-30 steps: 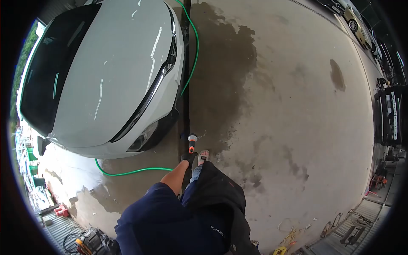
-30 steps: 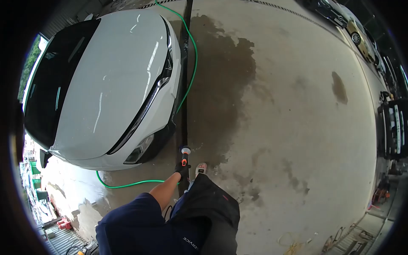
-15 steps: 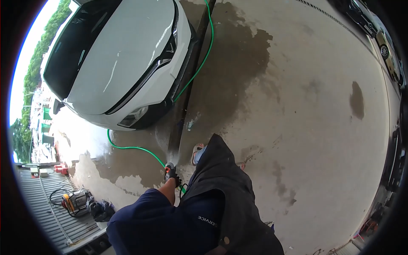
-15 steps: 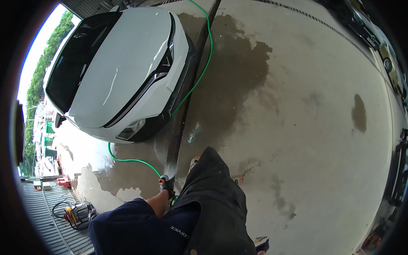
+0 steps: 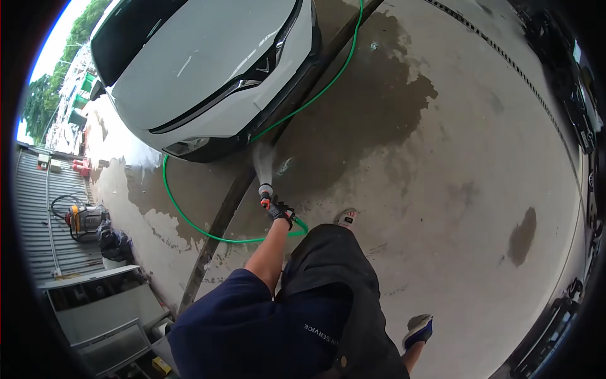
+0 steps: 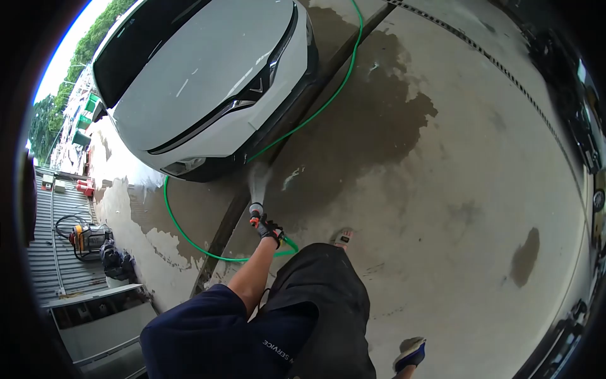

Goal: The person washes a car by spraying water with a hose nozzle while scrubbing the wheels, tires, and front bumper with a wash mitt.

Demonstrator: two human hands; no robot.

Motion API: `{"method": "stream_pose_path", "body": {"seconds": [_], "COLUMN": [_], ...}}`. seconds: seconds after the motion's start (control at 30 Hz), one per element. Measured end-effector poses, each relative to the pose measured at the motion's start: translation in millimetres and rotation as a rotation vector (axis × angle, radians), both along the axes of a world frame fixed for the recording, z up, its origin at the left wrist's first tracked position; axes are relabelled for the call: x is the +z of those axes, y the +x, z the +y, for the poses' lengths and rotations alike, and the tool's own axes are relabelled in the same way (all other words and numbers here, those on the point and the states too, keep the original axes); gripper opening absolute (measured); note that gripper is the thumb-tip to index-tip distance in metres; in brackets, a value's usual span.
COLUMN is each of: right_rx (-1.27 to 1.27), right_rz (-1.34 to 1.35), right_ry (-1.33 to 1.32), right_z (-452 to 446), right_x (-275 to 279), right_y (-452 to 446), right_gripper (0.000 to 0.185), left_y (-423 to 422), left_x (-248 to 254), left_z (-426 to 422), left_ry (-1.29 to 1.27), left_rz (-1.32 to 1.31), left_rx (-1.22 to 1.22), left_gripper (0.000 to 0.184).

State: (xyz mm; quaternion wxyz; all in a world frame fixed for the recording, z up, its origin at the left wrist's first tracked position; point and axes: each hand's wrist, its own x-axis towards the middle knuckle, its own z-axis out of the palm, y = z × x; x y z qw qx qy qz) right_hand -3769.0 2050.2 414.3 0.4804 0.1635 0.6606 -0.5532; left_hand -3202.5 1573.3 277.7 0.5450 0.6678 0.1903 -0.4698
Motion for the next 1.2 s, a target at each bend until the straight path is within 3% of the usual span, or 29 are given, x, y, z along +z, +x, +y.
{"method": "stream_pose_path", "body": {"seconds": [0.03,0.07,0.1,0.13,0.23,0.3,0.37,0.4,0.5,0.57,0.63,0.7,0.73,0.77,0.83,0.87,0.93,1.03,1.07,1.17,1.2], "right_rx": [-0.003,0.037,0.078,0.080,0.145,0.205,0.268,0.292,0.357,0.411,0.454,0.542,0.639,0.660,0.680,0.691,0.740,0.824,0.845,0.830,1.068], "right_rz": [-0.224,-0.164,-0.111,-0.086,-0.097,-0.101,-0.096,-0.089,-0.060,-0.032,-0.008,-0.067,-0.455,-0.456,-0.030,0.020,0.078,0.165,0.183,0.091,-0.213], "right_ry": [-0.136,-0.026,0.087,0.192,0.316,0.357,0.377,0.383,0.385,0.391,0.401,0.365,-0.244,-0.243,0.159,0.222,0.282,0.343,0.348,0.131,-0.126], "right_z": [0,5,6,-4,-41,-70,-98,-113,-158,-190,-219,-246,-279,-315,-383,-420,-487,-583,-614,-733,-778], "right_x": [-8,-18,-24,-22,-24,-33,-37,-40,-57,-70,-91,-138,-109,-103,-82,-73,-55,-30,-30,-60,-71], "right_y": [-18,-33,-46,-58,-109,-151,-201,-224,-293,-340,-383,-440,-443,-430,-405,-388,-354,-302,-290,-248,-243], "right_gripper": [0.042,0.042,0.042,0.043,0.045,0.046,0.047,0.048,0.050,0.051,0.052,0.054,0.055,0.055,0.053,0.053,0.052,0.052,0.052,0.048,0.047], "left_y": [-55,-115,-184,-260,-478,-585,-637,-642,-618,-553,-466,-371,-322,-292,-232,-198,-160,-116,-106,-75,-69], "left_x": [-8,-49,-27,-16,70,118,172,193,191,147,105,30,-8,14,65,40,72,65,53,22,10], "left_z": [-24,-43,-56,-67,-112,-146,-179,-191,-241,-260,-254,-225,-201,-185,-151,-125,-96,-75,-65,-64,-65], "left_ry": [-0.035,-0.103,-0.177,-0.140,0.002,-0.079,-0.213,-0.266,-0.421,-0.463,-0.326,-0.278,-0.350,-0.360,-0.395,-0.445,-0.276,-0.209,-0.250,-0.277,-0.251], "left_rz": [0.085,0.013,0.394,0.545,0.736,0.939,1.050,0.973,0.659,0.545,0.318,0.139,0.223,0.186,0.091,0.113,0.050,-0.058,-0.027,-0.014,-0.005], "left_rx": [-0.009,-0.053,-0.090,-0.260,-0.080,0.086,0.033,-0.003,0.040,0.125,0.221,0.322,0.397,0.532,0.786,0.705,0.767,0.811,0.798,0.757,0.745], "left_gripper": [0.045,0.041,0.039,0.038,0.054,0.051,0.040,0.038,0.035,0.035,0.034,0.030,0.030,0.031,0.032,0.035,0.038,0.033,0.021,0.020,0.019]}}
